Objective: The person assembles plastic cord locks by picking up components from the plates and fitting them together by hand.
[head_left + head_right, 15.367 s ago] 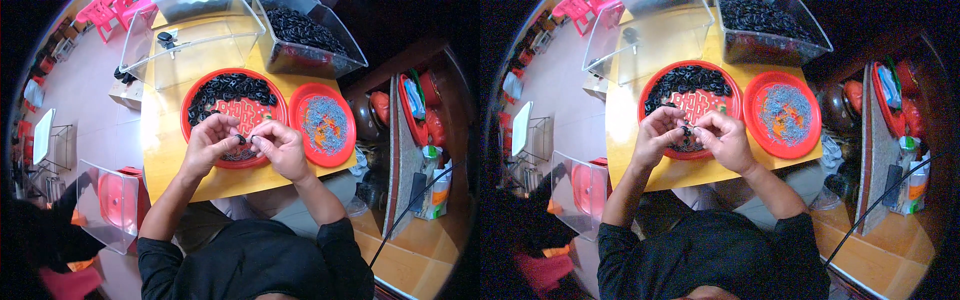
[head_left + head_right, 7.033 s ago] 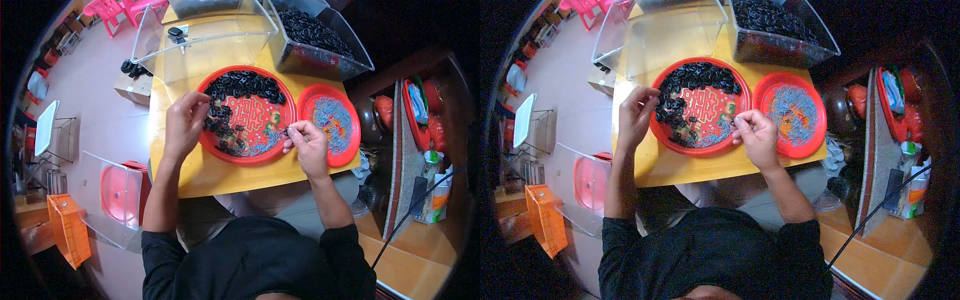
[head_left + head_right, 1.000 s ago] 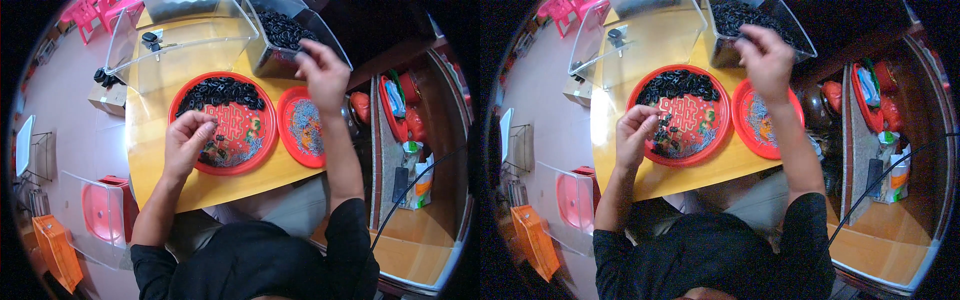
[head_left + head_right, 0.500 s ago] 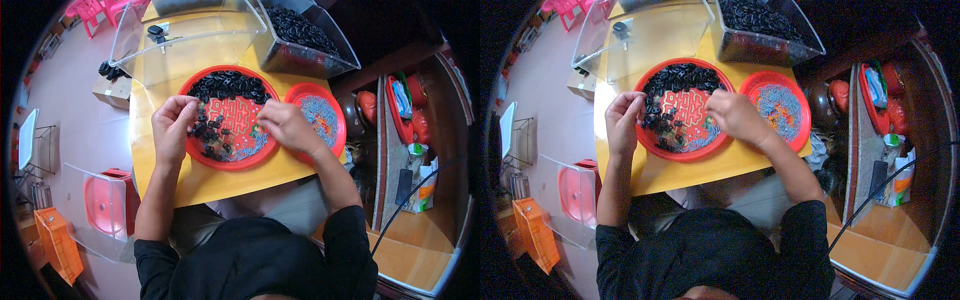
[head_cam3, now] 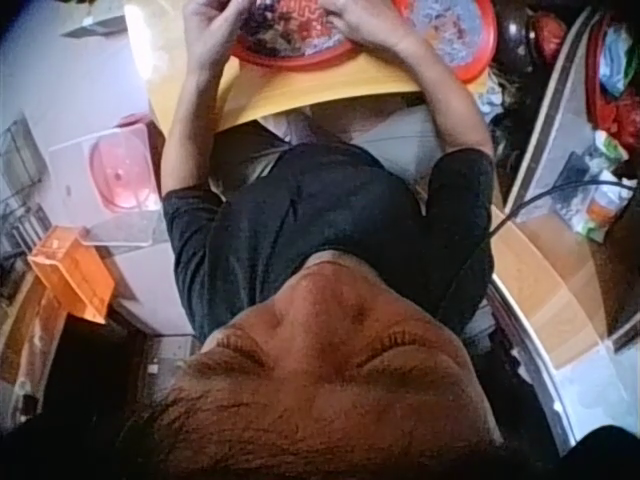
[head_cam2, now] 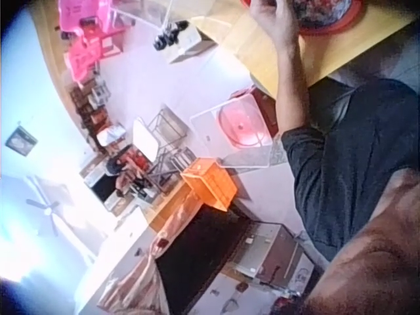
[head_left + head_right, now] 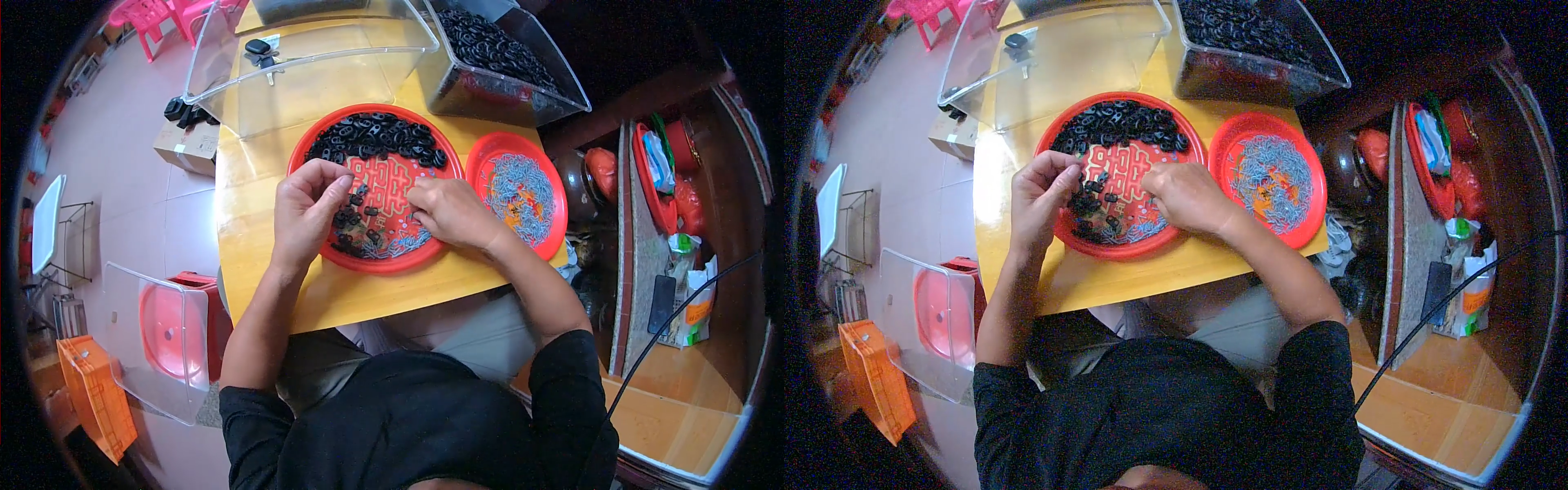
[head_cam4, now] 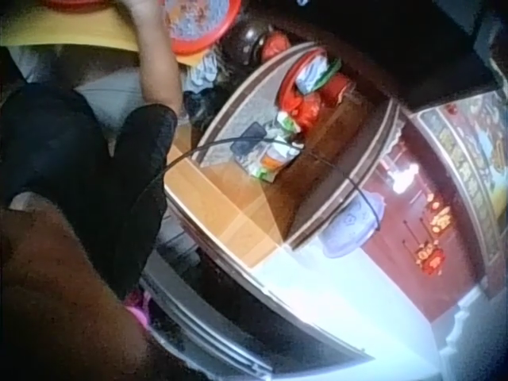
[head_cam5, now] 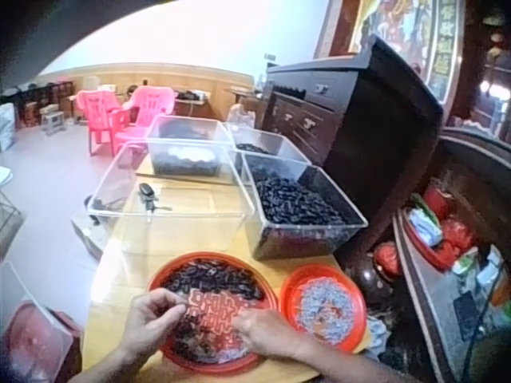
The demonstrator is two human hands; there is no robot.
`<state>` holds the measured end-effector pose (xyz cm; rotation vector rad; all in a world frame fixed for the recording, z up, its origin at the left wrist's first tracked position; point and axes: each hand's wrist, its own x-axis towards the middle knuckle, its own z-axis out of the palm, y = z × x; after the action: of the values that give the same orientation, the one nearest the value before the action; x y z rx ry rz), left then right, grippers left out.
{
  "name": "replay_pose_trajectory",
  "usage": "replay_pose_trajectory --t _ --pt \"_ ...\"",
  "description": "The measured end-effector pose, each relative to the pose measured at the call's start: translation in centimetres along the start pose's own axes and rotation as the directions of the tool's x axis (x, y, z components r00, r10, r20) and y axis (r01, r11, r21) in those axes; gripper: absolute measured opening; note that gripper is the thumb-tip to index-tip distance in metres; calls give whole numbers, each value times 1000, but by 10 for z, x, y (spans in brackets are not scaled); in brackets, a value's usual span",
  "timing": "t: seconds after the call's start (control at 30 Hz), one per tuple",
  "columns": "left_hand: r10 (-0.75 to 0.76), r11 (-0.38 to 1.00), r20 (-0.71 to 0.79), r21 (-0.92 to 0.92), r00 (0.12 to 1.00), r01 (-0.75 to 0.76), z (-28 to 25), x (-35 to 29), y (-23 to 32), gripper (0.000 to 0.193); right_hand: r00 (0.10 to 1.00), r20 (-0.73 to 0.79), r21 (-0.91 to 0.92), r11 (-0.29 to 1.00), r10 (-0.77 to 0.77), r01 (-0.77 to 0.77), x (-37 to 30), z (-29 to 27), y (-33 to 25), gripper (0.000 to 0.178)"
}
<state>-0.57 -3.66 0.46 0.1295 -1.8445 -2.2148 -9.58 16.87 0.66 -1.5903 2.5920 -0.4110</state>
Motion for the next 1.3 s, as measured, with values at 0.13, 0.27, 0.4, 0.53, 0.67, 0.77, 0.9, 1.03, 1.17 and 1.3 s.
replay_pose_trajectory --t 0.13,0.27,0.4,0.53,0.67,0.77,0.9,1.03,1.17,1.3 --pt "16 999 27 39 1000 -18 1 0 -4 6 998 -24 109 992 -52 55 1 -3 -2 11" --pt "30 997 28 70 999 -32 2 -1 -9 6 999 22 96 994 -49 46 3 -1 -4 12" --pt "36 996 34 76 999 -38 3 -1 -14 6 1000 16 67 998 -17 16 5 0 -2 15" --pt "72 982 54 169 996 -80 6 -2 -15 6 992 -112 46 997 -64 69 5 -7 -4 16" --pt "76 969 44 232 996 -85 6 -4 -14 6 991 -92 -15 995 -97 96 6 -3 -3 14" --pt "107 962 51 248 993 -116 4 -2 -14 7 999 7 -20 999 -32 33 7 2 -2 13" --pt "80 964 38 252 996 -87 6 -3 -8 7 995 -88 41 998 -46 49 10 0 2 13" --pt "92 960 28 262 995 -97 4 -3 -9 7 993 -117 75 996 -35 44 16 0 -1 14" --pt "111 952 38 282 993 -117 3 -1 -11 7 1000 -21 10 1000 -14 14 17 5 4 13" --pt "83 954 36 284 996 -90 5 -2 -7 7 999 -30 -2 1000 -16 16 17 10 6 14"
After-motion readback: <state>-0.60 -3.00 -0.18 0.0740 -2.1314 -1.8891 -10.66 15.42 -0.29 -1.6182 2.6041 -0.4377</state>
